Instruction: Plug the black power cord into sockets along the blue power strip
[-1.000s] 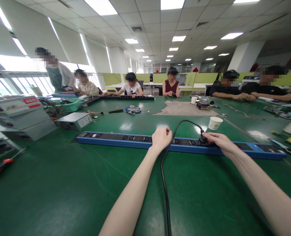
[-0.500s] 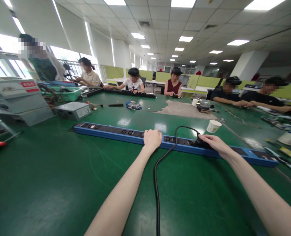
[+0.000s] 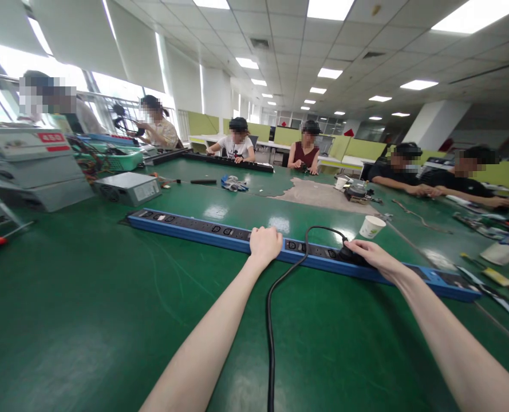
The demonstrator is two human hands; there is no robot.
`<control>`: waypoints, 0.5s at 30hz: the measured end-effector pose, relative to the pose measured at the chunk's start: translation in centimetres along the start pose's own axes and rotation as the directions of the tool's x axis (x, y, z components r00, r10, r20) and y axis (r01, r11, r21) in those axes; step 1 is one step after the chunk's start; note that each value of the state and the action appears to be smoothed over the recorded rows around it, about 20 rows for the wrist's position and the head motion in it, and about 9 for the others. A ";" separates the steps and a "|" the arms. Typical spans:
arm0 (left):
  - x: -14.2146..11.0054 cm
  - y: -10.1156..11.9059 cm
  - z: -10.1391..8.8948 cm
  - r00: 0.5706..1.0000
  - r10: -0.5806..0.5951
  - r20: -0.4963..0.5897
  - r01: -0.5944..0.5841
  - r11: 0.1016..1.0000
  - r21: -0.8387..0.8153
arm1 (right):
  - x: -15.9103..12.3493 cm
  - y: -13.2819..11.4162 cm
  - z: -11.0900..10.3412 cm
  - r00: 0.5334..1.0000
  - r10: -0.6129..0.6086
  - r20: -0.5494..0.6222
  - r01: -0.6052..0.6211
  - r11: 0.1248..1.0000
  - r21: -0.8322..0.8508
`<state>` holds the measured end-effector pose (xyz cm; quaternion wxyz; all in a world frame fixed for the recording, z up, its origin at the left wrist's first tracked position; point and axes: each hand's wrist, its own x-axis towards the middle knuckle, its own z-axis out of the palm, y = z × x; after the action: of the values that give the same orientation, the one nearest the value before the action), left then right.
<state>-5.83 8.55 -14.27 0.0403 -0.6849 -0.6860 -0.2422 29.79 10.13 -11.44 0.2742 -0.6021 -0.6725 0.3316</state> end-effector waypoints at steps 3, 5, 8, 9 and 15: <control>-0.1 0.0 0.1 1.000 0.003 -0.011 -0.003 1.000 0.000 | 0.5 -0.1 -0.5 0.998 0.038 0.051 -0.038 0.999 0.009; -0.1 0.0 0.2 1.000 0.002 -0.010 -0.002 1.000 0.001 | 1.0 -0.2 -0.6 0.995 0.062 0.075 -0.064 0.998 0.027; -0.2 0.1 0.2 1.000 0.006 -0.011 -0.006 1.000 0.006 | 1.4 -0.1 -0.4 0.996 0.087 0.036 -0.088 0.996 0.029; -0.2 0.1 0.3 1.000 0.008 -0.016 -0.008 1.000 0.012 | 1.5 -0.1 -0.2 0.996 0.085 0.016 -0.085 0.996 0.030; -0.1 0.1 0.4 0.999 0.023 -0.041 -0.021 0.999 0.041 | 2.0 0.9 -0.3 0.969 0.081 -0.232 0.004 0.938 0.345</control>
<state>-5.61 8.64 -14.61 0.0709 -0.6864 -0.6821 -0.2419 30.37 12.18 -12.00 0.4486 -0.5943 -0.5537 0.3728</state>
